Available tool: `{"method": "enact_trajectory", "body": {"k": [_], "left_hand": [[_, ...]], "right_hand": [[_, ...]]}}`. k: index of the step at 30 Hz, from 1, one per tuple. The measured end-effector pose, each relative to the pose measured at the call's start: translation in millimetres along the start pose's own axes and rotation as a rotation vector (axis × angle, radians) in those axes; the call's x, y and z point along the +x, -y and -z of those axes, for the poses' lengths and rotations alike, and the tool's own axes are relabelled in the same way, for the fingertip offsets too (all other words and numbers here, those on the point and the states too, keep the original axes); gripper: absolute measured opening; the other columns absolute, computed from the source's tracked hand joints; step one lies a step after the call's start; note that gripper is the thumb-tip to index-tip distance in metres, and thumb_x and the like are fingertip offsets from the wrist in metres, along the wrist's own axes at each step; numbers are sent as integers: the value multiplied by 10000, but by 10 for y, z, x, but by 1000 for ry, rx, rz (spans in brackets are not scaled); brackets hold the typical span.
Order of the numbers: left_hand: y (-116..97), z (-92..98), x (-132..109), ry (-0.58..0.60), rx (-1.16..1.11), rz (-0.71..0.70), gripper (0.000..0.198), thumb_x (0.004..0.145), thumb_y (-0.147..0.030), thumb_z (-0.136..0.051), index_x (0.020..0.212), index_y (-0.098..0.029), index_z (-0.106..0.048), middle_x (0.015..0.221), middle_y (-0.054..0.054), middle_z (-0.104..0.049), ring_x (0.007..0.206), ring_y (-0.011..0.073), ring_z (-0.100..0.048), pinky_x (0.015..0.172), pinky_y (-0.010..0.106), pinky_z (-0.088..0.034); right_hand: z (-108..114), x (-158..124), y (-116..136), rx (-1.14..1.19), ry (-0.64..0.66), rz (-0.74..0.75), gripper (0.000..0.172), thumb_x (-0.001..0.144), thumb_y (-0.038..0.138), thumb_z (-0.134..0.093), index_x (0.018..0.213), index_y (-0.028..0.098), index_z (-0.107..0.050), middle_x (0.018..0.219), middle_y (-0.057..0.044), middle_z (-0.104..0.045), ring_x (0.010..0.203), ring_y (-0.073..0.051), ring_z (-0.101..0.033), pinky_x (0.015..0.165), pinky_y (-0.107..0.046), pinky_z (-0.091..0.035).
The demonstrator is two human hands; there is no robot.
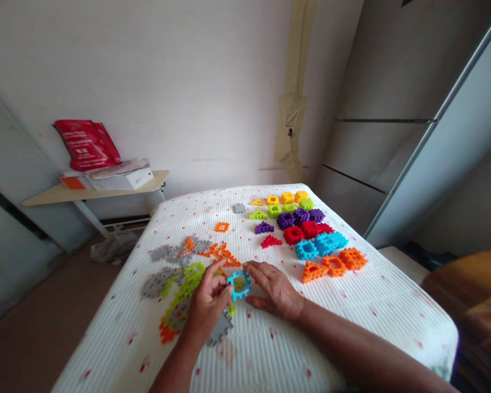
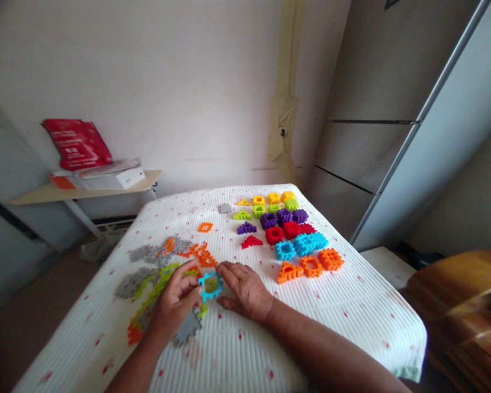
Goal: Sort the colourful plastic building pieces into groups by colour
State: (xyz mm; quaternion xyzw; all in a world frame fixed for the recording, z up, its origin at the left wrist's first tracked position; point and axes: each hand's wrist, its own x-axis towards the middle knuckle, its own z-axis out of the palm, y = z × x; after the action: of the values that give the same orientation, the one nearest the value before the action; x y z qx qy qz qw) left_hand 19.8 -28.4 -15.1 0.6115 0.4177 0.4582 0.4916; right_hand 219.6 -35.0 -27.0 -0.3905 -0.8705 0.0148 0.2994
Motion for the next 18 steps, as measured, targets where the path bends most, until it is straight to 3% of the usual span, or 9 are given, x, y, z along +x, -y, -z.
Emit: {"method": "enact_trajectory", "body": {"k": [7, 18], "left_hand": [[23, -46, -12, 40, -3, 25, 537, 783, -227, -527, 1284, -234, -334, 643, -76, -536, 501, 85, -512, 493, 205, -413], [19, -92, -34, 61, 15, 28, 541, 771, -246, -548, 1276, -233, -353, 633, -74, -542, 514, 90, -528, 502, 203, -425]], "right_hand": [[71, 35, 68, -17, 34, 19, 579, 821, 383, -566, 1323, 172, -372, 1261, -134, -508, 1058, -253, -478, 865, -406, -415], [124, 63, 130, -75, 93, -5, 573, 802, 391, -586, 1299, 171, -408, 1220, -118, -542, 1017, -255, -471, 836, -403, -371]]}}
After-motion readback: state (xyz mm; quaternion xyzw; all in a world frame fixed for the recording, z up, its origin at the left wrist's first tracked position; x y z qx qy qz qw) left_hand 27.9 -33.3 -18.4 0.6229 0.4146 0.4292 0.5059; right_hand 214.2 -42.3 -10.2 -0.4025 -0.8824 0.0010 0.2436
